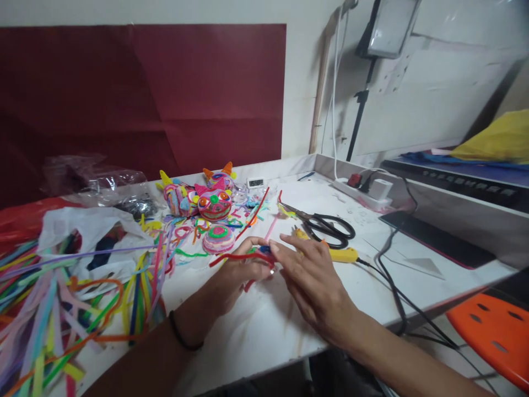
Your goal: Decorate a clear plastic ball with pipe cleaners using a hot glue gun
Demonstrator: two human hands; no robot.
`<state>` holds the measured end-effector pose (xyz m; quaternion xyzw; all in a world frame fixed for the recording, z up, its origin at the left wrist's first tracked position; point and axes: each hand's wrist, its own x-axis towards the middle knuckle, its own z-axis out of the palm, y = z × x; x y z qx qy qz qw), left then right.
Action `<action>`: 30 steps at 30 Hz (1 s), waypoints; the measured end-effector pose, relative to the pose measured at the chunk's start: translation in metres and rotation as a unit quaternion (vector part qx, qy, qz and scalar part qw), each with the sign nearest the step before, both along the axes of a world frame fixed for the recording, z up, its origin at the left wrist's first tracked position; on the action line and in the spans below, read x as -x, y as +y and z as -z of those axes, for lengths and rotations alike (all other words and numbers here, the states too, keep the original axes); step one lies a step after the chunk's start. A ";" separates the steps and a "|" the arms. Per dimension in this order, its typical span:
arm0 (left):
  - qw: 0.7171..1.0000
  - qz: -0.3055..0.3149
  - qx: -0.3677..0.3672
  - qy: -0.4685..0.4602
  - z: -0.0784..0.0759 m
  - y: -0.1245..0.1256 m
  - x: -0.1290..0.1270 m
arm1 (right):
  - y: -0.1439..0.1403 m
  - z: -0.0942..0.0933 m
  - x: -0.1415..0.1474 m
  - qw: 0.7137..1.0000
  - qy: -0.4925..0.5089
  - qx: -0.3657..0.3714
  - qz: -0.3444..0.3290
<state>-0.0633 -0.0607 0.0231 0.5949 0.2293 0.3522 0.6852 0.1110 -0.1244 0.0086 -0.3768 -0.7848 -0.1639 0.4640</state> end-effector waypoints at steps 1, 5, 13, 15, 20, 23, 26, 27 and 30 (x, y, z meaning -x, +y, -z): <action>1.000 0.000 0.002 0.000 0.002 0.002 0.000 | -0.002 0.000 0.001 0.999 0.039 0.004 -0.004; 1.000 -0.009 0.019 0.010 0.006 0.004 0.001 | -0.012 0.000 0.004 0.970 0.229 0.078 0.000; 0.998 -0.010 0.055 0.042 0.000 -0.001 0.003 | -0.009 -0.011 0.022 0.629 0.553 0.518 -0.173; 0.997 -0.012 0.054 0.053 0.002 -0.001 0.003 | -0.007 -0.012 0.026 0.565 0.600 0.532 -0.197; 0.996 -0.022 0.044 0.069 0.008 0.002 0.004 | -0.005 -0.010 0.033 0.527 0.634 0.516 -0.232; 0.995 -0.021 0.057 0.074 0.009 0.002 0.004 | -0.004 -0.007 0.034 0.528 0.638 0.506 -0.240; 0.996 -0.034 0.047 0.063 0.009 0.003 0.004 | -0.003 -0.005 0.033 0.528 0.644 0.502 -0.234; 0.996 -0.042 0.040 0.064 0.009 0.004 0.004 | -0.002 -0.005 0.032 0.527 0.647 0.501 -0.231; 0.994 -0.065 0.011 0.082 0.008 0.006 0.003 | -0.001 -0.004 0.031 0.530 0.648 0.500 -0.222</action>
